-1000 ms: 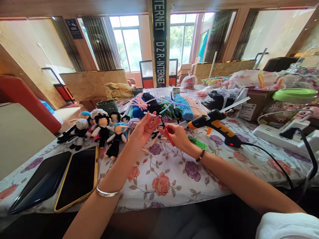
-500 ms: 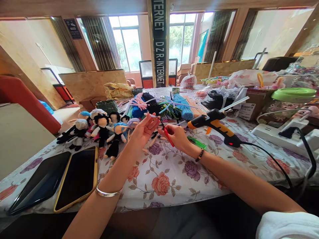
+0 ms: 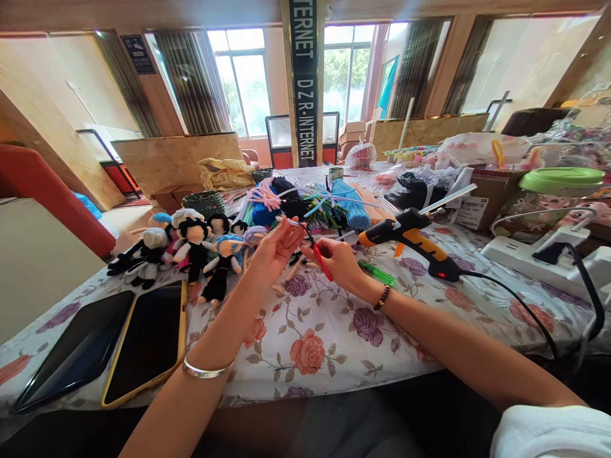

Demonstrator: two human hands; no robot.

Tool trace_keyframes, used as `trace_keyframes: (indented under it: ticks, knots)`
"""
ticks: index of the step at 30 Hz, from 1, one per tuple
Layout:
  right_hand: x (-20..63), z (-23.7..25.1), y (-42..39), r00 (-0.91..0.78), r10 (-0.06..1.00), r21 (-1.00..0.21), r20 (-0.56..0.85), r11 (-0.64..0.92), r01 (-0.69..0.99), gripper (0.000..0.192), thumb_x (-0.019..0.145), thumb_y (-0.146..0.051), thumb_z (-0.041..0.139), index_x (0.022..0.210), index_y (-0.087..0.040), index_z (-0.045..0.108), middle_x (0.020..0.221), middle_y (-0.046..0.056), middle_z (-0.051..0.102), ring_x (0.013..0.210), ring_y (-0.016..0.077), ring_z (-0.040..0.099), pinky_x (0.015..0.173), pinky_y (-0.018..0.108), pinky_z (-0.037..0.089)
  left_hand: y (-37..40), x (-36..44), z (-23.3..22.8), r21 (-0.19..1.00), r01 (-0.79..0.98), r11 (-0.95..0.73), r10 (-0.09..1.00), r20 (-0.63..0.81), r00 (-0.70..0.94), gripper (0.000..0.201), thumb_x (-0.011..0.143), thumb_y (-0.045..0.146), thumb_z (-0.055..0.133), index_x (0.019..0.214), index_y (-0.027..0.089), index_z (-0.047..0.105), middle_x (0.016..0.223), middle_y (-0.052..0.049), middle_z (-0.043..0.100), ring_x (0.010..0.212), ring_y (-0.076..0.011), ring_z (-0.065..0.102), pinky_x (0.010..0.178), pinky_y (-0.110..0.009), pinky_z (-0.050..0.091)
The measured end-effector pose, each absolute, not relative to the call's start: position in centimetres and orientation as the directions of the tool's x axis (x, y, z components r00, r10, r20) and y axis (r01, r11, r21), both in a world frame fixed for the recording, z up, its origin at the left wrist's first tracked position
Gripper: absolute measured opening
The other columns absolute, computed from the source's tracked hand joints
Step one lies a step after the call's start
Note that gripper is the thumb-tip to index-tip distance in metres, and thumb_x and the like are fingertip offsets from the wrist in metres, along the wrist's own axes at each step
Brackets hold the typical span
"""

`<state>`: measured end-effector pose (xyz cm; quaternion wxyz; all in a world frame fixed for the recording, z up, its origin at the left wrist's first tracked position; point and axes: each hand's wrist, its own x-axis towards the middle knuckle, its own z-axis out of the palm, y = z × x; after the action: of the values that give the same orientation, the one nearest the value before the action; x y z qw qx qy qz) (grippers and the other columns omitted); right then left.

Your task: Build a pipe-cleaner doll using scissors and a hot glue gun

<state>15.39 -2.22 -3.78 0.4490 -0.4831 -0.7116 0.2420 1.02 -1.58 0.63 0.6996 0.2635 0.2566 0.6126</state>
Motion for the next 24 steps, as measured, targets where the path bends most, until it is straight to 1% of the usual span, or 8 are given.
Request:
trace_keyframes:
  ticks: [5, 11, 18, 24]
  knots:
    - [15.39, -3.94, -2.11, -0.135, 0.901, -0.780, 0.411, 0.425, 0.460, 0.049, 0.072, -0.066, 0.057, 0.064, -0.018, 0.050, 0.052, -0.002, 0.048, 0.050, 0.0102, 0.040, 0.049, 0.024, 0.029, -1.51, 1.04, 0.60, 0.678, -0.726, 0.114, 0.991, -0.029, 0.129, 0.016, 0.083, 0.015, 0.058, 0.069, 0.012, 0.064, 0.068, -0.002, 0.070, 0.077, -0.0154, 0.071, 0.098, -0.035, 0.047]
    - [15.38, -3.98, -2.04, -0.135, 0.900, -0.779, 0.414, 0.427, 0.458, 0.050, 0.072, -0.067, 0.057, 0.064, -0.018, 0.049, 0.054, -0.002, 0.048, 0.051, 0.0101, 0.040, 0.049, 0.024, 0.029, -1.45, 1.04, 0.58, 0.670, -0.731, 0.128, 0.990, -0.047, 0.130, 0.014, 0.082, 0.015, 0.059, 0.069, 0.012, 0.065, 0.066, -0.003, 0.070, 0.072, -0.0148, 0.071, 0.094, -0.033, 0.050]
    - [15.31, -3.75, -2.27, -0.117, 0.900, -0.763, 0.420, 0.420, 0.491, 0.054, 0.072, -0.069, 0.054, 0.058, -0.019, 0.044, 0.049, -0.003, 0.045, 0.049, 0.0091, 0.037, 0.048, 0.025, 0.027, -1.46, 1.12, 0.55, 0.645, -0.750, 0.146, 0.989, -0.081, 0.123, 0.008, 0.079, 0.015, 0.064, 0.071, 0.013, 0.065, 0.070, -0.003, 0.071, 0.083, -0.0171, 0.071, 0.096, -0.034, 0.049]
    - [15.03, -3.54, -2.59, -0.126, 0.906, -0.791, 0.403, 0.415, 0.449, 0.053, 0.072, -0.069, 0.055, 0.058, -0.019, 0.043, 0.050, -0.003, 0.046, 0.048, 0.0091, 0.038, 0.048, 0.025, 0.028, -1.55, 1.12, 0.56, 0.664, -0.736, 0.133, 0.990, -0.054, 0.130, 0.016, 0.083, 0.014, 0.058, 0.068, 0.012, 0.064, 0.067, -0.003, 0.069, 0.074, -0.0150, 0.070, 0.096, -0.034, 0.049]
